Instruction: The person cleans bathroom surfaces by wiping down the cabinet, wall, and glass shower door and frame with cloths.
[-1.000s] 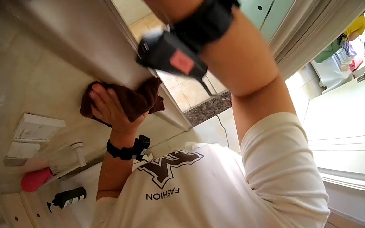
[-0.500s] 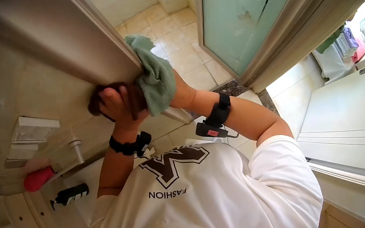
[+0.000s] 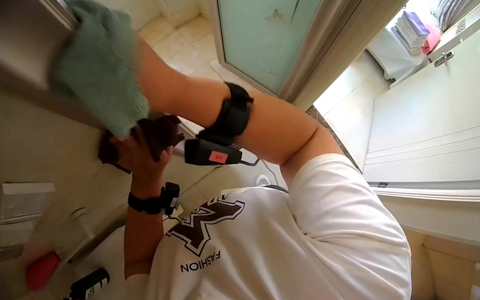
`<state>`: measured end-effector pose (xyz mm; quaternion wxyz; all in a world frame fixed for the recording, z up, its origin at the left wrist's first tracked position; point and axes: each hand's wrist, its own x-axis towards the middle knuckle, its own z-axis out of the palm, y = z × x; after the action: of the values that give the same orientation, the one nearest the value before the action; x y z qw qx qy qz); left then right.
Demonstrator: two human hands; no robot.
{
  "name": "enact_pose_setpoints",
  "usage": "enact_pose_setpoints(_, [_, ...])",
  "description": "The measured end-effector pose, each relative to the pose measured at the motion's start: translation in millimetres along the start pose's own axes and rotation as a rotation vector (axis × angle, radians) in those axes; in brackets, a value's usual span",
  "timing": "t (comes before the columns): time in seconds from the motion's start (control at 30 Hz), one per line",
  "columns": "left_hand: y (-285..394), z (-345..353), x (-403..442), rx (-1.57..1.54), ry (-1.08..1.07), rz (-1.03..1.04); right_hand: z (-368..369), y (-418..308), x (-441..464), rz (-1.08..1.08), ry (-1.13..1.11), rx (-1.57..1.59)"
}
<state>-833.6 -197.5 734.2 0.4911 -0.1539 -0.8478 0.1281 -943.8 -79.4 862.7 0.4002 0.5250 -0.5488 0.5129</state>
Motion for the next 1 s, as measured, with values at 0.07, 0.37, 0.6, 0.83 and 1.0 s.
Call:
enact_pose_setpoints(0.07, [-0.8, 7.1, -11.4, 0.023, 0.047, 0.019, 1.8, -13.5, -24.6, 0.158, -0.027, -0.010])
enact_pose_setpoints(0.37, [5.1, 33.4, -56.4, 0.078, -0.011, 0.004, -7.7, -17.9, -46.4, -0.087, -0.387, -0.504])
enact_pose_setpoints(0.6, [9.6, 26.7, -29.0, 0.034, 0.075, -0.059, -13.2, 33.8, -28.8, -0.043, -0.260, -0.492])
enact_pose_setpoints(0.83, [8.4, 26.4, -32.4, 0.073, 0.103, -0.015, 7.4, -1.6, -55.6, 0.140, -0.205, -0.280])
enact_pose_setpoints(1.0, [1.1, 10.3, -25.7, 0.070, 0.039, -0.054, 8.9, -3.3, -75.0, 0.375, -0.204, 0.062])
